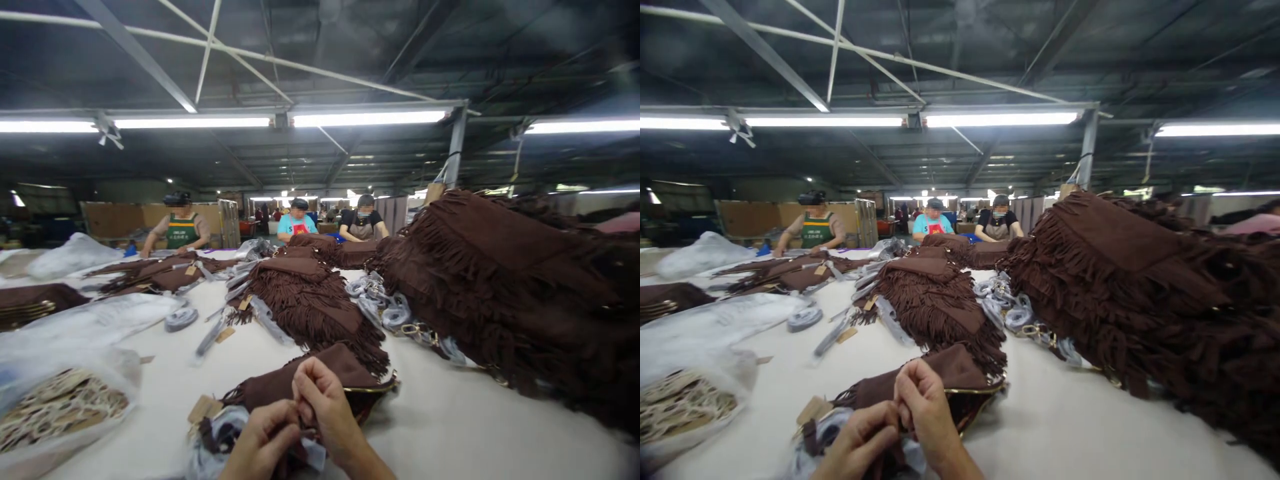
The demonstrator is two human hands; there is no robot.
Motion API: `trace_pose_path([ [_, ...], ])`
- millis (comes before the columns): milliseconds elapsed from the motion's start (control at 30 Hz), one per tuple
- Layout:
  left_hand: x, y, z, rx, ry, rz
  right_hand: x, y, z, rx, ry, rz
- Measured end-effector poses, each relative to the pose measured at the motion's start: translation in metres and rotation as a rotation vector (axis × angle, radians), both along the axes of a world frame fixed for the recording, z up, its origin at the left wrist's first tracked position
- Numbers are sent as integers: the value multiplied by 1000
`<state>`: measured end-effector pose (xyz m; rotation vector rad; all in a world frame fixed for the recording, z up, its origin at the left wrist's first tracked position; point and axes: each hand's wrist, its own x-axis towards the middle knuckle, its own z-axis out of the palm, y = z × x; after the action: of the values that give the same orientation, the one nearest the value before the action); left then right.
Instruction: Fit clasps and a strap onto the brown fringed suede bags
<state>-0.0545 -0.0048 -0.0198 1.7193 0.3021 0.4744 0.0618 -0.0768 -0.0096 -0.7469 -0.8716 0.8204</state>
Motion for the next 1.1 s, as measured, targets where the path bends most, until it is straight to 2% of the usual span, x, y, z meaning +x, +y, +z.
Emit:
trace_pose_path([
  [100,2,-2,1,-30,-30,52,4,-3,3,-18,66,29],
  [200,1,2,2,-81,-69,126,15,-3,1,-97,194,-144],
  [267,-1,6,1,-88,-78,144,24,-3,-2,-211,166,-210],
  [367,-1,7,-4,-79,-73,125,30,-3,-6,-316,37,-103],
  [467,1,5,-11,-69,-66,98,22,-3,-8,-303,-25,9],
  [633,1,3,-11,-51,-78,62,8,-2,-4,-255,34,0],
  [733,-3,9,-4,-90,-95,212,11,-5,-1,-264,6,-38],
  [800,-7,14,0,-150,-106,345,14,-6,-1,-276,-75,-61],
  [867,-11,19,1,-187,-124,422,15,-7,-3,-299,-179,-45],
  [933,-12,21,1,-186,-136,417,14,-6,-6,-315,-270,-14],
  [1100,-9,13,-2,-106,-140,272,9,-2,-15,-284,-347,-13],
])
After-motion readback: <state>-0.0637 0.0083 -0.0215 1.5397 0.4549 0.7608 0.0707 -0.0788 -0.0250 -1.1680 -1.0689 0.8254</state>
